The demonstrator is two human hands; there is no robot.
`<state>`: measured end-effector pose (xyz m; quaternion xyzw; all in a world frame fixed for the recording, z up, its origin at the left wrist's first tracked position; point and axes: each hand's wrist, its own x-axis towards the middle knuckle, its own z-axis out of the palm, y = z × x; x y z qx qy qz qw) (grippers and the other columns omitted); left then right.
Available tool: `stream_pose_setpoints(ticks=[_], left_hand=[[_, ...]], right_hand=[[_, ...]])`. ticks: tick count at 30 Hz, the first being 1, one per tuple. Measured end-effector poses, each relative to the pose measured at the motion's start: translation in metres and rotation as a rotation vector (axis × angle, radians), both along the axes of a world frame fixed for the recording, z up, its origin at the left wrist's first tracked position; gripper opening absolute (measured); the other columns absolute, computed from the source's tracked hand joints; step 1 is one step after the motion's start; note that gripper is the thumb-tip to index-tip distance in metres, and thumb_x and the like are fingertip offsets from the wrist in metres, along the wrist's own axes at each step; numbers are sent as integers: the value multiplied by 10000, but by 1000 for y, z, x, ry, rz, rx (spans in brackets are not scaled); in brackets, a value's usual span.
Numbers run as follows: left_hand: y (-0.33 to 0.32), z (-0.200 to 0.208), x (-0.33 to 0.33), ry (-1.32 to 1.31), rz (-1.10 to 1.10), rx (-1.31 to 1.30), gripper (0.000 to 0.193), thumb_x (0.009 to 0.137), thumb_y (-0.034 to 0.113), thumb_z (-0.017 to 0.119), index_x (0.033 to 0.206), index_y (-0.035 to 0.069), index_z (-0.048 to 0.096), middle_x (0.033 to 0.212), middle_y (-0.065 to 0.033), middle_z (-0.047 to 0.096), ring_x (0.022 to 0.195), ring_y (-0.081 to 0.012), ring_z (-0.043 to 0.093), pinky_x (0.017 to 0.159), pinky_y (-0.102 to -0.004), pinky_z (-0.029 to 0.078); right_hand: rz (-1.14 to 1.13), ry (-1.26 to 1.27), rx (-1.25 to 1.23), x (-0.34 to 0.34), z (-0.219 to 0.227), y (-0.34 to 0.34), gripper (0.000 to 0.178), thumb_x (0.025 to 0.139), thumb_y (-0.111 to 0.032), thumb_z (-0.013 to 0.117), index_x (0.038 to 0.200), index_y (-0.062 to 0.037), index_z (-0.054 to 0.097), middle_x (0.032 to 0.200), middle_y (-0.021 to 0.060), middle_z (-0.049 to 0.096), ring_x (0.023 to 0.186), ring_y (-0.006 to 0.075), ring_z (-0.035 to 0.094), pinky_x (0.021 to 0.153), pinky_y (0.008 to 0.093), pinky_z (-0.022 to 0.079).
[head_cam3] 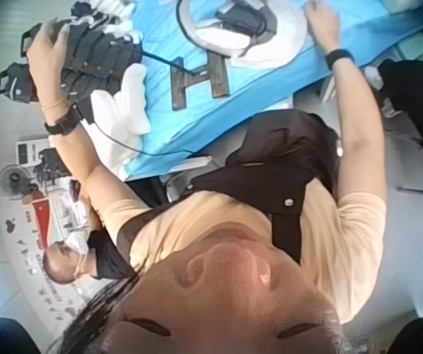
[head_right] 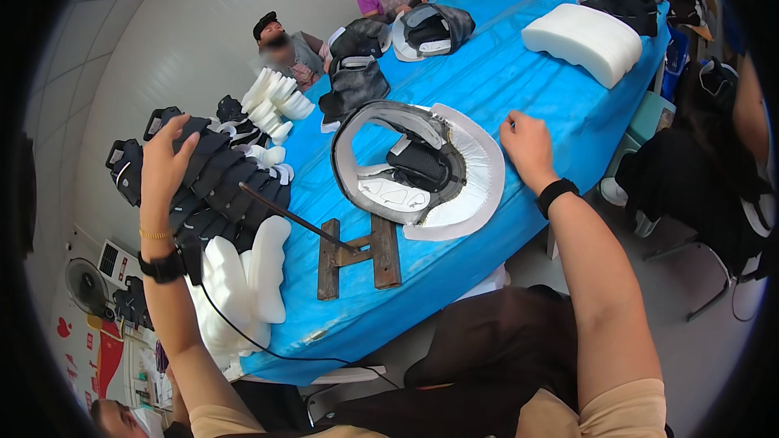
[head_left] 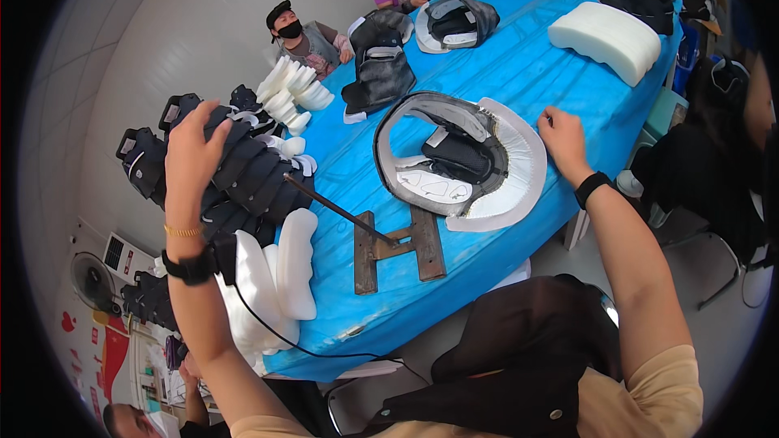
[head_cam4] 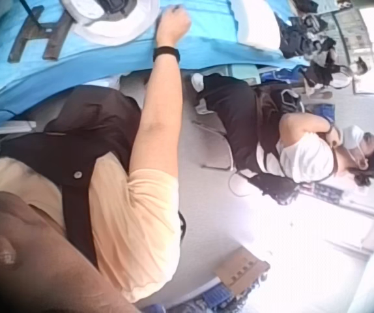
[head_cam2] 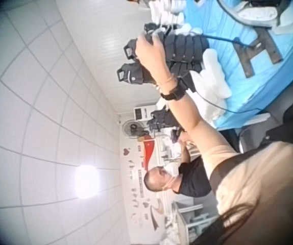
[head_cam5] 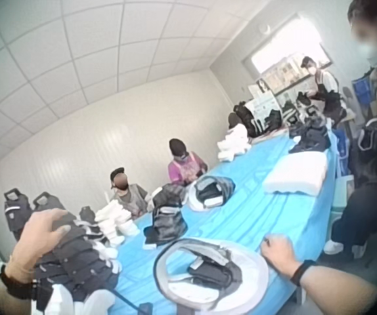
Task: The recorder is assembling shoe components by inserting white foam padding into the interior of shoe uppers and checking the assembly.
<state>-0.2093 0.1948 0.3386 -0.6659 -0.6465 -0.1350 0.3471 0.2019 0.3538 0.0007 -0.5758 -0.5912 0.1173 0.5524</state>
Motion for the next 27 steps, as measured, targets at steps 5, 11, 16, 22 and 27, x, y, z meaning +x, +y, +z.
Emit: stream_pose_setpoints(ticks=[5,11,16,22,27], left_hand=[[-17,-74,125,-111,-687,-41,414,867,119,732,1261,39,633,1133,-157,704,999,-308,703,883,-353,544],[27,-174,144,-290,-609,-128,939,854,175,736,1536,-74,140,1555,-344,239,1427,-489,284,1178,-467,259],[68,-244,121,-834,-393,-66,1036,857,239,758,1541,-82,49,1587,-343,149,1464,-415,259,1183,-425,249],[54,-289,120,-1499,-311,-18,1018,862,278,759,1520,-114,88,1489,-356,326,1368,-394,395,1127,-386,330],[48,-309,109,-1682,-402,-208,605,925,224,715,1343,-98,420,1265,-191,597,1146,-219,586,976,-324,469]], right_hand=[[-14,-2,-26,5,-5,1,219,850,-176,568,836,15,675,736,242,647,661,407,637,627,463,499],[-16,-14,12,2,10,-2,238,858,-192,569,828,21,670,742,251,642,680,419,638,634,481,490],[8,-48,-23,1,8,1,293,894,-232,561,814,32,659,749,265,634,693,438,628,638,491,479],[82,-93,12,9,-3,9,398,931,-346,551,829,18,673,734,230,652,678,402,630,638,464,475],[615,410,-716,18,42,19,637,1013,-571,425,1314,-28,568,1261,148,629,1101,267,611,958,396,471]])
